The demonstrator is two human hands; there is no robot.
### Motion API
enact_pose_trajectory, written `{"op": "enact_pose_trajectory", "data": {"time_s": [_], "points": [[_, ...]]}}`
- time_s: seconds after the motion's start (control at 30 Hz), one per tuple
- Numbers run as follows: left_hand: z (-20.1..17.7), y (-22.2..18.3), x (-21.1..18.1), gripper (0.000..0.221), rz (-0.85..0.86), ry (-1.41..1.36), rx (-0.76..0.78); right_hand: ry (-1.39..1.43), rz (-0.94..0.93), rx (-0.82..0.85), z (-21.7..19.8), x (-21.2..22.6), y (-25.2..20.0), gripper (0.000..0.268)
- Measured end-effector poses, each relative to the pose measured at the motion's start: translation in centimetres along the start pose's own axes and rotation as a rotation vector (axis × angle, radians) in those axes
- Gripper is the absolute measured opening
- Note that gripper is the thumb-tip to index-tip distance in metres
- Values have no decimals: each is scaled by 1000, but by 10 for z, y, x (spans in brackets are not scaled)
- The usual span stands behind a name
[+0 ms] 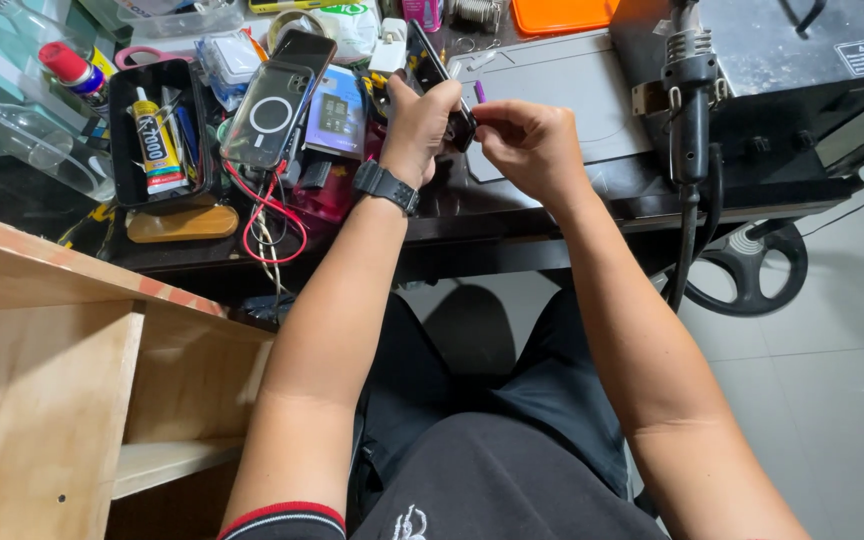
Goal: Using a heat gun to loosen adhesive and a prying tool to remove the screen from a smartphone.
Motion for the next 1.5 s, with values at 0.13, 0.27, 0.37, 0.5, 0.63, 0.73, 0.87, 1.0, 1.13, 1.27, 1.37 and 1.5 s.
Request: {"op": "enact_pose_trajectory", "data": {"time_s": [0.13, 0.27, 0.37, 0.5, 0.63, 0.73, 0.87, 1.0, 1.13, 1.27, 1.37, 1.5], "points": [[5, -8, -6, 108, 32, 49, -13, -11, -15, -36, -1, -3, 0, 21], [9, -12, -8, 115, 44, 77, -22, -38, -24, -55, -5, -3, -2, 22], [13, -17, -10, 103, 31, 98, -17, -44, -42, -63, -7, -6, -2, 21], [16, -14, -6, 94, 65, 65, -26, -63, -62, -73, -9, -6, -2, 19], [19, -3, 3, 49, 191, 53, -93, -67, -75, -87, -11, -4, -3, 26], [20, -8, 0, 41, 166, 86, -118, -181, -64, -89, -12, -13, -4, 27], [25, -12, -1, 31, 94, 111, -44, -93, -36, -54, -13, -14, -6, 34], [30, -11, -1, 25, 129, 16, 19, -57, -5, -50, -8, -18, -9, 39], [31, -8, -2, 27, 130, -13, 31, -117, -27, -19, -4, -39, -14, 25], [31, -11, -6, 20, 44, 9, 49, -112, -33, -27, -3, -40, -17, 29], [30, -15, -10, 18, -12, 5, 53, -109, -73, -54, -4, -35, -17, 30], [28, -14, -12, 17, -44, -21, 88, -221, -174, -104, -3, -36, -16, 35]]}}
Point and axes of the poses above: each hand's wrist, its own y-axis towards the middle knuckle, its own z-axis out of the palm, x = y × z, the point moved 4 cm from there along y, towards the middle knuckle, and after that the axes turned 8 degrees about -y, right-handed, at the moved point
